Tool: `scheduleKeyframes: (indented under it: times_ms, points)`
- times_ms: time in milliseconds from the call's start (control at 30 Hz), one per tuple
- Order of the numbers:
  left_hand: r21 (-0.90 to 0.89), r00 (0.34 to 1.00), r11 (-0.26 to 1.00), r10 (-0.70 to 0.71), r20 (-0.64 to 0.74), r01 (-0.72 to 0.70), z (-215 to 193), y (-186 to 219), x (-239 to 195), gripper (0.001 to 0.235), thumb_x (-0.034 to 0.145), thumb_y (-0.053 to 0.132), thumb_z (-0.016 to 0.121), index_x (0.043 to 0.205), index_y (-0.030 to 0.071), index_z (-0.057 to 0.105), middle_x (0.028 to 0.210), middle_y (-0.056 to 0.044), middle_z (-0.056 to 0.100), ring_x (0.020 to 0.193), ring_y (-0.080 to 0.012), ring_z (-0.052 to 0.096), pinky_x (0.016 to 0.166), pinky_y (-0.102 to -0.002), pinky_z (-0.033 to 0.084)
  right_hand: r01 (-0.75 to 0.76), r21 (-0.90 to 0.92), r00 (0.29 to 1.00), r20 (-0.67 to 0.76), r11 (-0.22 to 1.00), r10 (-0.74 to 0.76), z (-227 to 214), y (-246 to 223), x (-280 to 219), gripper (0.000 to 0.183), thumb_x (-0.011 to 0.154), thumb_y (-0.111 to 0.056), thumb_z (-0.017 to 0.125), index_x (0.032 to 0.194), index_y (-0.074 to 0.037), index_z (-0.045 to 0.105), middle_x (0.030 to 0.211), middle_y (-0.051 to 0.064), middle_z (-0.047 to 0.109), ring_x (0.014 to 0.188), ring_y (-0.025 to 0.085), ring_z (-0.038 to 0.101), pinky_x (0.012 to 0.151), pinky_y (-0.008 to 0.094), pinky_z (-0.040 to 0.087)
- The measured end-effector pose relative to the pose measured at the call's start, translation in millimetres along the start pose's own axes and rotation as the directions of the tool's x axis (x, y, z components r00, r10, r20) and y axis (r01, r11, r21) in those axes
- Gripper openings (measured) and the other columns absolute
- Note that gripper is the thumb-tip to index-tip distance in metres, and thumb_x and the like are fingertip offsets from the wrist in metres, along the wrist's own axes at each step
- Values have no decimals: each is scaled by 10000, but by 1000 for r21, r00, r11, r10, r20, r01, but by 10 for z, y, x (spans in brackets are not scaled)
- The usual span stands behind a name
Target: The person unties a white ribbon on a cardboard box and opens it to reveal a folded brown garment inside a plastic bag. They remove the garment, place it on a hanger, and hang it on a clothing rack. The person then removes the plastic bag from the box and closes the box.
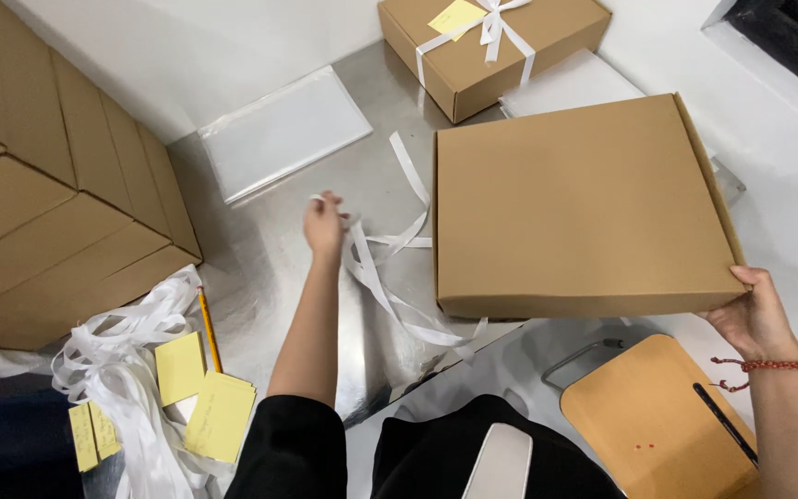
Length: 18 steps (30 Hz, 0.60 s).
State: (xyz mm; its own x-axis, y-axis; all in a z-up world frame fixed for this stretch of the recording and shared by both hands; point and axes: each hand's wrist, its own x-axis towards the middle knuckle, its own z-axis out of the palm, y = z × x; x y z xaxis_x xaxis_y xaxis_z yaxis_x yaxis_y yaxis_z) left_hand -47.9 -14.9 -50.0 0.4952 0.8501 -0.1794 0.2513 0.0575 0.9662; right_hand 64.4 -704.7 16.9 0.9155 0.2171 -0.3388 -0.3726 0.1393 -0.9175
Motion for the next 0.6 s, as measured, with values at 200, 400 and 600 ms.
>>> scheduleKeyframes:
  times_ms: [200,400,600]
  points:
    - [518,834,811,-68,547,-273,548,-592,-698,704,1027,632,368,1316,38,612,1310,-225,693,1317,-402,590,1051,-495,434,-84,65,993,-80,994,89,575,-99,-246,535,922,-435,519,1441,-314,567,1406,-123,630,1244,92,594,938,370,526]
    - [573,777,682,-11,630,-455,443,-755,-1392,514,855,293,608,1304,83,473,1163,-254,698,1017,-529,686,760,-648,513,-127,184,978,-140,975,154,792,70,-305,505,883,-466,545,1373,-345,573,1323,-123,650,1214,138,643,965,543,554]
    - [478,532,617,-112,839,-625,32,-720,-2069,199,871,336,761,924,145,742,960,-148,793,889,-400,736,722,-488,515,-130,174,980,-127,976,153,1261,-13,-529,493,855,-483,589,1325,-334,607,1314,-131,649,1191,99,633,857,379,561]
